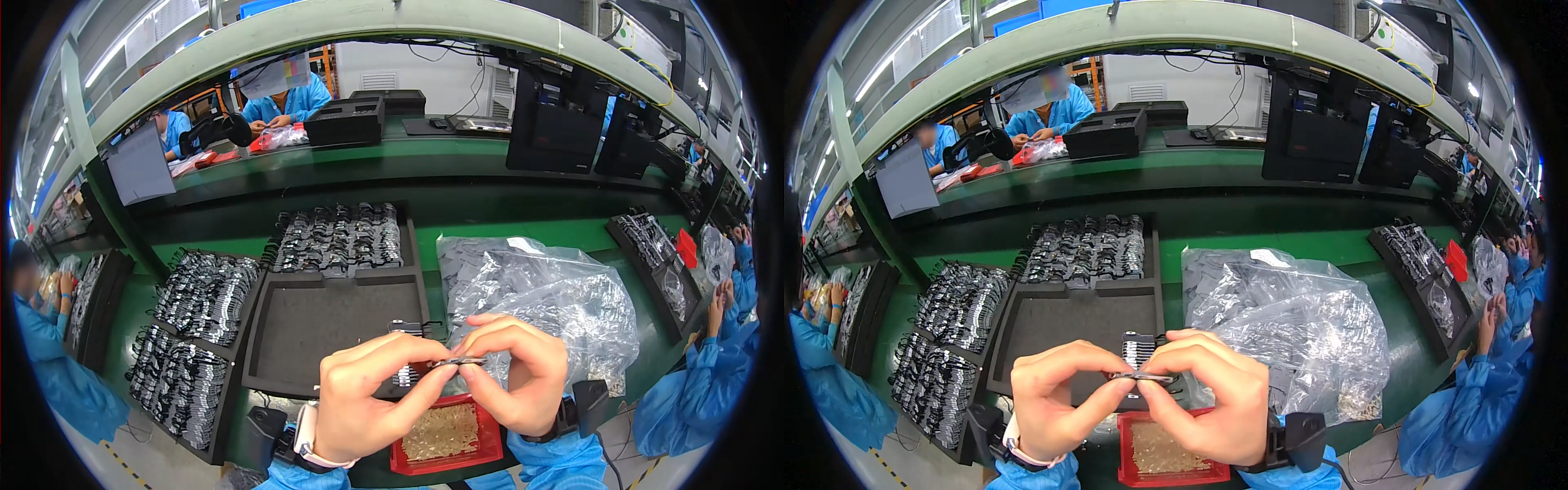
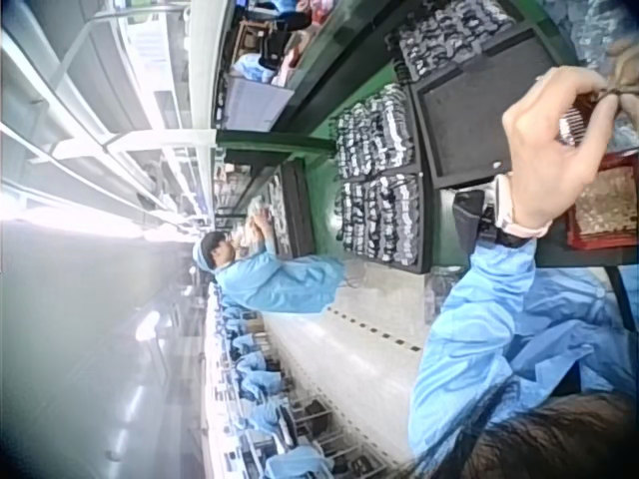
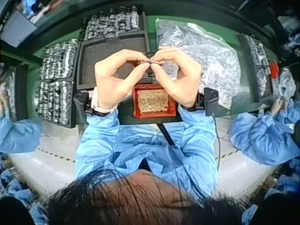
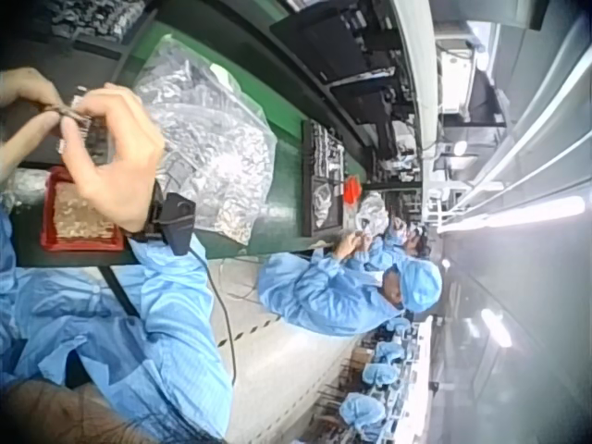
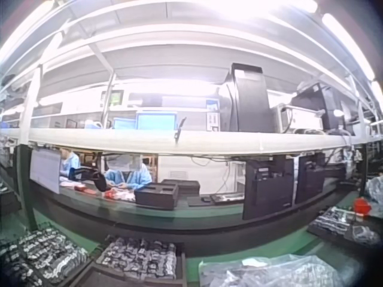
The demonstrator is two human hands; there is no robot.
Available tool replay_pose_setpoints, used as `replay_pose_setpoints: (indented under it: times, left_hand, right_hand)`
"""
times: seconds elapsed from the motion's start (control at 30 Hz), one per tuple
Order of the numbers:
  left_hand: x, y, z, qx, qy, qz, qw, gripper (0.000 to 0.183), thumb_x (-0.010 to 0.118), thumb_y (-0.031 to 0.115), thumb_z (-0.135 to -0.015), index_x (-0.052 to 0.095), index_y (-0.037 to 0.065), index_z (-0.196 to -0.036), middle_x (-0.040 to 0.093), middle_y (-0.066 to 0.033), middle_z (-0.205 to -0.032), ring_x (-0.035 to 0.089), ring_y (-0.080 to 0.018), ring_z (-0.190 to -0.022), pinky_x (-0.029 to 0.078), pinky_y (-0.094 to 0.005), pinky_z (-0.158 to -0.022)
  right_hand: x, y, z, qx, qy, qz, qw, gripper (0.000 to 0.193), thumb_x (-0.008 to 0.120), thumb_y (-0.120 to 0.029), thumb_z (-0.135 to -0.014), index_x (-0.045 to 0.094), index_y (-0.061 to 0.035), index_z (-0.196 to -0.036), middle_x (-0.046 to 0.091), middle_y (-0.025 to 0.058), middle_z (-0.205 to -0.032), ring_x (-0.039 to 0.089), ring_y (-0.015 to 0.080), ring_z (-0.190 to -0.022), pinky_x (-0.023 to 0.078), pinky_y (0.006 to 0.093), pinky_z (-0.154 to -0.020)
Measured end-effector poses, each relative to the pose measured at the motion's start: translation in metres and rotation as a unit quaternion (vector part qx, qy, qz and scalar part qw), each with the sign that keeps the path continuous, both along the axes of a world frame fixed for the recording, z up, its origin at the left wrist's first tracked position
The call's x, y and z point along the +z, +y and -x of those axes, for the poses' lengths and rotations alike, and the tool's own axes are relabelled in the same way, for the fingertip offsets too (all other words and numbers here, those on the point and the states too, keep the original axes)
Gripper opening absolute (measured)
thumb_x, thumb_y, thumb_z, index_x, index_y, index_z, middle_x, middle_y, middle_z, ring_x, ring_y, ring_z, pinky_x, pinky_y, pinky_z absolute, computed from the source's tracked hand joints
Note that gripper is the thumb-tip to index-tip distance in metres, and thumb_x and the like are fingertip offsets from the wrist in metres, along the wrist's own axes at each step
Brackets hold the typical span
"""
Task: Assembling small plastic and metal components at a factory workbench.
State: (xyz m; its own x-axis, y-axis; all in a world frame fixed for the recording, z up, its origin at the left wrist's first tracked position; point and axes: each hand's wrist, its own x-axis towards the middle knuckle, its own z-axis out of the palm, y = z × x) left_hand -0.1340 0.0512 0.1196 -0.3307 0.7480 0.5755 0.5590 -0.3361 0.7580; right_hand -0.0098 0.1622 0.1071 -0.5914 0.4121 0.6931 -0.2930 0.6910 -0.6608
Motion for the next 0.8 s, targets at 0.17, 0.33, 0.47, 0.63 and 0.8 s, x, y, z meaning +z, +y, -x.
replay_pose_setpoints:
  times: [0.17,0.33,0.47,0.63,0.8]
  left_hand:
    - [-0.011,0.008,-0.007,0.028,-0.04,-0.084,0.995,0.013,0.064,-0.005,-0.068,0.062,-0.004,-0.081,0.063,-0.0129,-0.077,0.062,-0.0174,-0.069,0.048,-0.0259,-0.062]
    - [-0.017,0.01,-0.011,0.023,-0.109,-0.117,0.987,0.011,0.065,-0.001,-0.07,0.062,-0.002,-0.081,0.063,-0.0114,-0.076,0.062,-0.0169,-0.066,0.048,-0.025,-0.058]
    - [-0.01,0.006,-0.004,0.026,-0.049,-0.036,0.998,0.009,0.065,0.0,-0.07,0.062,-0.002,-0.077,0.063,-0.0105,-0.071,0.062,-0.0166,-0.062,0.047,-0.0243,-0.055]
    - [-0.012,0.007,-0.003,0.041,0.025,-0.042,0.998,0.007,0.066,0.002,-0.068,0.062,-0.001,-0.074,0.062,-0.0096,-0.066,0.062,-0.0187,-0.058,0.047,-0.0248,-0.052]
    - [-0.016,0.014,-0.004,0.049,0.095,-0.114,0.988,0.007,0.065,0.0,-0.068,0.062,-0.001,-0.075,0.062,-0.0099,-0.067,0.061,-0.0207,-0.058,0.048,-0.0266,-0.053]
  right_hand:
    - [-0.009,-0.002,0.007,0.096,0.066,0.192,0.974,0.015,0.063,0.007,-0.069,0.061,0.0043,-0.084,0.062,0.0145,-0.086,0.06,0.0207,-0.083,0.047,0.0314,-0.078]
    - [-0.018,-0.003,0.01,0.128,0.104,0.227,0.96,0.014,0.06,0.008,-0.073,0.062,0.0052,-0.086,0.06,0.015,-0.092,0.057,0.0209,-0.089,0.044,0.0305,-0.08]
    - [-0.015,-0.001,0.008,0.109,0.086,0.196,0.971,0.013,0.059,0.008,-0.074,0.062,0.0053,-0.086,0.06,0.0146,-0.091,0.057,0.02,-0.087,0.045,0.0295,-0.078]
    - [-0.012,-0.005,0.009,0.056,0.066,0.125,0.988,0.01,0.059,0.005,-0.075,0.061,0.0051,-0.085,0.059,0.0147,-0.091,0.058,0.0186,-0.084,0.046,0.0275,-0.074]
    - [-0.014,-0.004,0.011,0.099,0.074,0.2,0.972,0.008,0.059,0.003,-0.077,0.061,0.0051,-0.084,0.059,0.0145,-0.091,0.057,0.0184,-0.084,0.045,0.0273,-0.074]
